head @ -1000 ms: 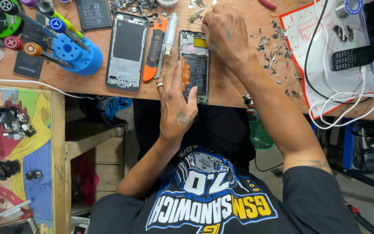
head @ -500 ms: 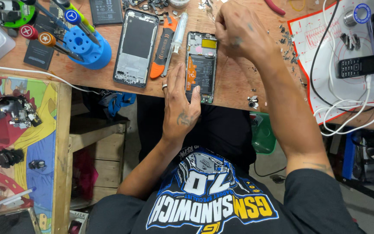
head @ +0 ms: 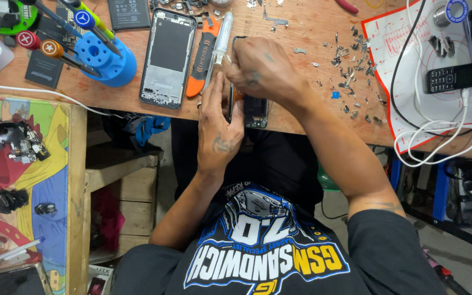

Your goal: The person is repairing a disassembled smartphone. They handle various small components, including circuit boards and screws, using tools like a screwdriver and tweezers. The person appears to be sorting through parts and attempting to reassemble or fix the device.

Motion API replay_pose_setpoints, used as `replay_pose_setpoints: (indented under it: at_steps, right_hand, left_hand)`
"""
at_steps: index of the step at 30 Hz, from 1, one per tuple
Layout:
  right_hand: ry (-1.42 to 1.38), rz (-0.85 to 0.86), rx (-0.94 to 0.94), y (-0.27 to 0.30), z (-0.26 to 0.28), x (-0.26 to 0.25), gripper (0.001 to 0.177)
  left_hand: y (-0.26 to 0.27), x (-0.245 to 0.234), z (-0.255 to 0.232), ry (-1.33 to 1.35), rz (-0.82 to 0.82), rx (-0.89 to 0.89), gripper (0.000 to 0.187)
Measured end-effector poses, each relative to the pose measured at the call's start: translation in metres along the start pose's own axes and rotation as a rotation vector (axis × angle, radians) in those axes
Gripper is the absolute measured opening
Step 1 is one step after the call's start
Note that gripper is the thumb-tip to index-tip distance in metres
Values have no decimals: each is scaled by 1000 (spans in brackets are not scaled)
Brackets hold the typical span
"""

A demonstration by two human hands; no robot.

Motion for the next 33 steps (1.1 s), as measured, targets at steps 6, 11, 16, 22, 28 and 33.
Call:
replay_pose_setpoints:
  at_steps: [6, 11, 16, 22, 28, 33]
  right_hand:
    - [-48, -31, -135, -4, 6, 4, 20]
    - [-146, -14, -130, -2, -11, -24, 15]
    - [-235, -25, -303, 8, 5, -23, 12]
    - [-249, -72, -397, 20, 21, -14, 10]
    - [-236, 22, -251, 15, -4, -6, 15]
    - [-98, -424, -69, -25, -78, -28, 11]
  left_hand:
    - [-6, -4, -4, 56, 34, -83, 63]
    - [-5, -5, -4, 96, 4, -28, 61]
    - [-7, -3, -2, 126, 7, -40, 60]
    - [-6, -4, -1, 144, -3, -16, 58]
    - [-7, -4, 4, 133, -6, 3, 55]
    - [-5, -2, 5, 117, -34, 28, 55]
Point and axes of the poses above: each hand's wrist, its own y-axis away from the middle knuckle, its own x-axis out of the palm, z = x × y, the point moved 3 cm from there along -y, towards the middle knuckle, and after that the axes turned 1 degree about -z, right-handed, at the moved point
